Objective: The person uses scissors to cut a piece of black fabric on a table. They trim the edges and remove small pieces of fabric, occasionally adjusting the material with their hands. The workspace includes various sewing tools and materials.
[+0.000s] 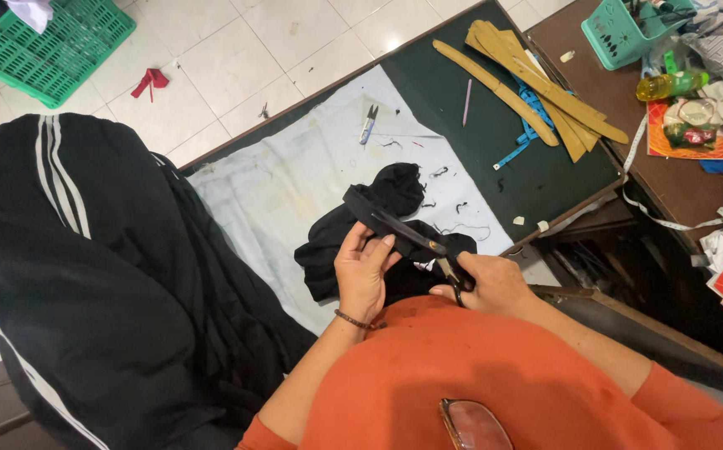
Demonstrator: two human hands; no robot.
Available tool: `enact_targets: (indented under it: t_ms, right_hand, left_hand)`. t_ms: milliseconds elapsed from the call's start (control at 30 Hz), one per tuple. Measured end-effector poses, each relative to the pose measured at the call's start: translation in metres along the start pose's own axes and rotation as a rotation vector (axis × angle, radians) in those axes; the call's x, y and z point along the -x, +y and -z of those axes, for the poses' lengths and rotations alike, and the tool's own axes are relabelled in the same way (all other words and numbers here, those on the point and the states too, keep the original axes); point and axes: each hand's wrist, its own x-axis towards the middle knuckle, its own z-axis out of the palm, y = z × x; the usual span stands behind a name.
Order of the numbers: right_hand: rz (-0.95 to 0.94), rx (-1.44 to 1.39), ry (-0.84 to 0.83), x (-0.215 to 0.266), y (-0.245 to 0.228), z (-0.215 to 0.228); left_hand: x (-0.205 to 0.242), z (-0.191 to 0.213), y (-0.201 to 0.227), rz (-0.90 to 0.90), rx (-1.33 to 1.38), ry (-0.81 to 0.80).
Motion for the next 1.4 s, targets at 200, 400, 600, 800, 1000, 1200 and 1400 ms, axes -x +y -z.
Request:
enact_targets:
  t_ms: [200,400,600,800,1000,1200,1400]
  right_hand:
    - [-0.039,-0.047,-0.062,-0.006,-0.013,0.014]
    - [-0.027,0.025,-0.014,-0.002,-0.008,0.008]
    - [0.011,0.060,0.059,0.000,-0.007,0.009]
    - [0.050,0.051,0.114,0.003,0.000,-0.007]
    - [0.042,0.052,0.119,0.006,-0.003,-0.004]
    - [-0.032,0.031,0.023,0.009,-0.001,-0.006]
    - [-0.117,0.020,-0.070,0.019,0.007,-0.010]
  left_hand:
    - [0.005,-0.006,0.005,0.029,-0.042,0.013]
    - [0.003,-0.009,0.006,0.018,-0.037,0.042]
    - [0.000,-0.006,0.000,-0.011,-0.025,0.044]
    - [0.000,-0.008,0.000,-0.014,-0.022,0.028]
    - [0.004,-0.011,0.001,-0.015,-0.048,0.034]
    - [0.004,-0.005,-0.016,0.042,-0.075,0.020]
    - [0.010,-0.010,-0.022,0.066,-0.108,0.001]
